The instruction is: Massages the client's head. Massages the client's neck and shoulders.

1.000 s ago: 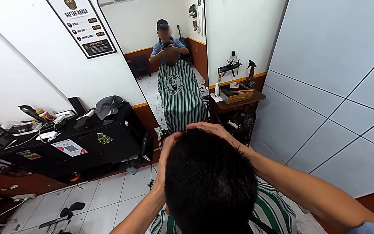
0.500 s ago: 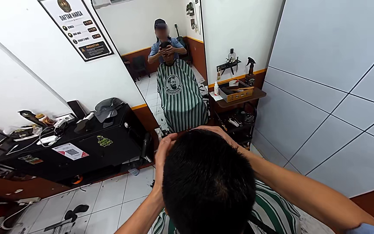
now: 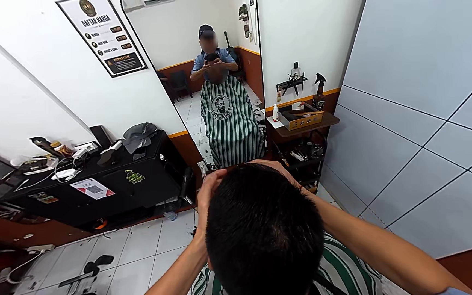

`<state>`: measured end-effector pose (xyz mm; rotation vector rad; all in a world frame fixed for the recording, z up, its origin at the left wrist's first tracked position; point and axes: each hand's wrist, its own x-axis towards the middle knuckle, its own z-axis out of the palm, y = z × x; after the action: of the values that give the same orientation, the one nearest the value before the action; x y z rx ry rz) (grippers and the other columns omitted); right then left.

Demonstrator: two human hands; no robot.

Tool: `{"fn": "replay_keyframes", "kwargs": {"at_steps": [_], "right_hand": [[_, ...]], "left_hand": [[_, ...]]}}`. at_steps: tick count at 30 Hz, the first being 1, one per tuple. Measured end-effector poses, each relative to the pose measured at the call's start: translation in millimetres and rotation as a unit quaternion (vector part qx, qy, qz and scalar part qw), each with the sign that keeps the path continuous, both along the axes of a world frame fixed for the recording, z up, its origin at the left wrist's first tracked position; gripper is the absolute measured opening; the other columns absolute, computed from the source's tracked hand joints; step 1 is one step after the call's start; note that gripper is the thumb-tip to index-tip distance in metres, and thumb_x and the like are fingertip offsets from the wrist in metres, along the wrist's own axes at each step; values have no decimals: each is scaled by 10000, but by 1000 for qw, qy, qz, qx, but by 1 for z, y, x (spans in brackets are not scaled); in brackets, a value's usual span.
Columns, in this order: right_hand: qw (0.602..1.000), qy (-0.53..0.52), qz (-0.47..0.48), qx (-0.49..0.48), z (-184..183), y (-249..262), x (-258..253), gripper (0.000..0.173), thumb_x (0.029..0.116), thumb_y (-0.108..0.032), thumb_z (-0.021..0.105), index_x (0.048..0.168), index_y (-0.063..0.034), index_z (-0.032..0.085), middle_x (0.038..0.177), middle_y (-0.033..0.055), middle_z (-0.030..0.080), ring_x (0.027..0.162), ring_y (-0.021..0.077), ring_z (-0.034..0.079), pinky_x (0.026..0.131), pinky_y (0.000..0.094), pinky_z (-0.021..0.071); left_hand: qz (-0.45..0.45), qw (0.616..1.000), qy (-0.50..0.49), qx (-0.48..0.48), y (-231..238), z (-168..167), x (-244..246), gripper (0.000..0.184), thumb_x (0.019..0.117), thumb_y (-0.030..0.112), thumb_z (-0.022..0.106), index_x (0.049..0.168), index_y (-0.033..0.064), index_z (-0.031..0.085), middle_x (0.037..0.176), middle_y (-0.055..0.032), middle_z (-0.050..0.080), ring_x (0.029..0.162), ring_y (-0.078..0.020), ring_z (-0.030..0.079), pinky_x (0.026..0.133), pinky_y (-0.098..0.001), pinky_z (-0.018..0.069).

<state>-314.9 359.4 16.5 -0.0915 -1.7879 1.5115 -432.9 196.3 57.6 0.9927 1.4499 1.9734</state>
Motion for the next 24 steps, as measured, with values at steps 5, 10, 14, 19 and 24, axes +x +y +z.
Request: {"fn": "replay_keyframes", "kwargs": {"at_steps": [5, 10, 14, 19, 24], "right_hand": [[998, -7, -3, 64, -11, 5, -3, 306, 1042, -44, 434, 1171, 110, 665, 1115, 132, 711, 1031, 40, 638, 966, 202, 481], [1000, 25, 7, -8, -13, 6, -7, 358, 1037, -60, 374, 1155, 69, 687, 1141, 69, 715, 1063, 13, 634, 992, 207, 481], [998, -9, -24, 52, -12, 3, -4, 271, 1036, -24, 445, 1081, 122, 669, 989, 93, 699, 932, -13, 610, 905, 161, 468], [999, 21, 16, -47, -8, 4, -9, 315, 1050, -77, 402, 1133, 28, 687, 1076, 8, 715, 989, -25, 633, 932, 181, 502], [999, 27, -6, -34, -7, 3, -7, 323, 1031, -49, 399, 1051, 45, 707, 983, -16, 718, 939, -60, 627, 912, 158, 497]], "left_hand": [[-3, 999, -9, 35, 2, -5, -3, 496, 1095, 138, 172, 1006, 21, 646, 796, 64, 716, 770, 44, 667, 740, -140, 544], [37, 998, -49, -3, 6, 0, 2, 392, 1114, 119, 283, 971, 15, 633, 797, 42, 659, 757, 33, 631, 738, -145, 528], [29, 998, 32, 41, 3, -12, -7, 433, 1079, 100, 210, 1101, -50, 615, 854, 35, 706, 813, 51, 653, 786, -129, 522], [18, 999, -6, 32, 3, -4, -2, 451, 1092, 113, 224, 990, 25, 655, 801, 62, 693, 783, 32, 653, 764, -149, 535], [23, 999, 22, 30, 9, -17, -12, 391, 1095, 84, 270, 1126, -118, 603, 953, -35, 666, 882, 28, 614, 858, -146, 487]]}}
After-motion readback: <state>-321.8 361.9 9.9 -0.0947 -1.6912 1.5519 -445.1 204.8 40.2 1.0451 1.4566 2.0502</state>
